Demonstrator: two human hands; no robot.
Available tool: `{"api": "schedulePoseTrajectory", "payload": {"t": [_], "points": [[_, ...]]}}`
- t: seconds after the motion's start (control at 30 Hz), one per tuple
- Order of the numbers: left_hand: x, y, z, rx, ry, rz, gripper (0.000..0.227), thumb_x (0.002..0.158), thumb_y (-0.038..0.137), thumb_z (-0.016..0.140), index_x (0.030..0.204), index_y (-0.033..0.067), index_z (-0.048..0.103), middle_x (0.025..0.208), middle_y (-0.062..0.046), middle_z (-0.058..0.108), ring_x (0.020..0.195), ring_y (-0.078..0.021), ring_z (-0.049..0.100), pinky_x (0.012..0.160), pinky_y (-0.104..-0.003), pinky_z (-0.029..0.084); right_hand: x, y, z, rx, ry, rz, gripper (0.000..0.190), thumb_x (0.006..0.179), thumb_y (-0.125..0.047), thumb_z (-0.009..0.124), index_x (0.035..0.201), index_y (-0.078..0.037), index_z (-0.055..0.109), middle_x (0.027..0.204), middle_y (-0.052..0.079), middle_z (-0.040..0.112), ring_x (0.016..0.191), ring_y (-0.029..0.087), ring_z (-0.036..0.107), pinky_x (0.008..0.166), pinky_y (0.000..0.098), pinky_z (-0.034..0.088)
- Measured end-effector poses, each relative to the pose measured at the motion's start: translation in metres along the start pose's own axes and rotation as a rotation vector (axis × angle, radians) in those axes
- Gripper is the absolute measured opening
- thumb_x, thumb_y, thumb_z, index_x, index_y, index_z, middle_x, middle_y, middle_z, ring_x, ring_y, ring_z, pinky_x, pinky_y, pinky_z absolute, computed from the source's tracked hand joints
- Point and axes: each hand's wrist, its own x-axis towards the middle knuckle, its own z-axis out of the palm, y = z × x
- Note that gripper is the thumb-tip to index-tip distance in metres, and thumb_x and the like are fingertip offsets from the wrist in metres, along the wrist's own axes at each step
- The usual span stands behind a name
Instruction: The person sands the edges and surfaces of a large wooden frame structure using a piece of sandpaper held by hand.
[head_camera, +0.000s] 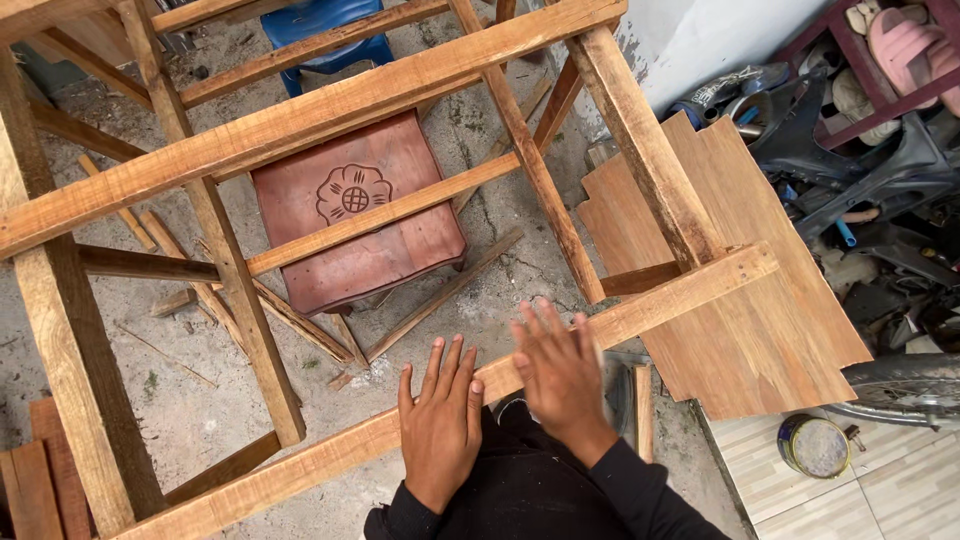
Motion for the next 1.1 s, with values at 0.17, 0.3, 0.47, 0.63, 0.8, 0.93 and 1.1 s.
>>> {"api": "schedulePoseTrajectory", "payload": {"t": [0.17, 0.3, 0.47, 0.63, 0.8, 0.93, 1.1], "points": [[0.005, 0.002, -0.001, -0.002, -0.043, 0.029, 0.046, 0.107, 0.035, 0.038, 0.143, 0.0132, 0.059, 0.154, -0.007, 0.052, 0.148, -0.0250, 0.039, 0.118, -0.053, 0.025, -0.010, -0.013, 0.011, 0.004, 0.038, 0.059, 0.048, 0.111, -0.036, 0.035, 0.138, -0.010, 0.065, 0.155, 0.005, 0.054, 0.151, 0.023, 0.038, 0.125, 0.0492, 0.017], [0.006, 0.003, -0.004, -0.013, -0.061, 0.033, 0.045, 0.106, 0.034, 0.040, 0.141, 0.0125, 0.060, 0.152, -0.008, 0.054, 0.146, -0.0273, 0.041, 0.115, -0.052, 0.027, -0.005, 0.008, 0.003, -0.001, -0.037, -0.020, 0.049, 0.111, -0.038, 0.033, 0.135, -0.012, 0.066, 0.154, 0.005, 0.056, 0.151, 0.023, 0.038, 0.126, 0.0498, 0.016], [0.009, -0.002, -0.007, -0.052, -0.136, 0.038, 0.043, 0.104, 0.031, 0.043, 0.137, 0.0111, 0.063, 0.144, -0.008, 0.061, 0.140, -0.0284, 0.048, 0.108, -0.050, 0.038, 0.001, 0.021, 0.006, -0.061, 0.060, 0.211, 0.054, 0.110, -0.039, 0.026, 0.131, -0.011, 0.067, 0.154, 0.006, 0.055, 0.153, 0.025, 0.036, 0.128, 0.0498, 0.014], [0.016, -0.003, -0.007, -0.138, -0.163, 0.030, 0.040, 0.105, 0.030, 0.045, 0.130, 0.0085, 0.066, 0.134, -0.010, 0.068, 0.131, -0.0291, 0.058, 0.101, -0.046, 0.046, -0.004, 0.005, 0.008, -0.029, -0.071, 0.033, 0.062, 0.112, -0.045, 0.021, 0.135, -0.010, 0.067, 0.153, 0.006, 0.056, 0.149, 0.023, 0.040, 0.126, 0.0482, 0.016], [0.012, -0.007, -0.007, -0.162, -0.200, 0.060, 0.041, 0.106, 0.029, 0.044, 0.132, 0.0054, 0.064, 0.136, -0.012, 0.067, 0.133, -0.0311, 0.056, 0.103, -0.048, 0.044, -0.001, 0.035, -0.008, -0.100, 0.018, 0.229, 0.053, 0.112, -0.041, 0.025, 0.129, -0.012, 0.067, 0.150, 0.004, 0.059, 0.150, 0.023, 0.044, 0.128, 0.0483, 0.019], [0.017, -0.003, -0.007, -0.109, -0.137, 0.138, 0.044, 0.106, 0.030, 0.043, 0.138, 0.0053, 0.060, 0.141, -0.015, 0.061, 0.139, -0.0313, 0.049, 0.112, -0.057, 0.032, 0.002, -0.003, 0.010, -0.057, 0.002, 0.077, 0.053, 0.110, -0.039, 0.029, 0.132, -0.011, 0.067, 0.147, 0.006, 0.061, 0.145, 0.024, 0.047, 0.125, 0.0499, 0.021], [0.024, 0.005, 0.003, -0.087, -0.131, 0.177, 0.046, 0.108, 0.032, 0.039, 0.142, 0.0058, 0.056, 0.145, -0.014, 0.059, 0.144, -0.0313, 0.044, 0.115, -0.060, 0.027, 0.005, 0.036, -0.013, -0.042, -0.012, 0.000, 0.051, 0.110, -0.037, 0.031, 0.135, -0.011, 0.067, 0.145, 0.007, 0.062, 0.144, 0.026, 0.048, 0.125, 0.0512, 0.021]]}}
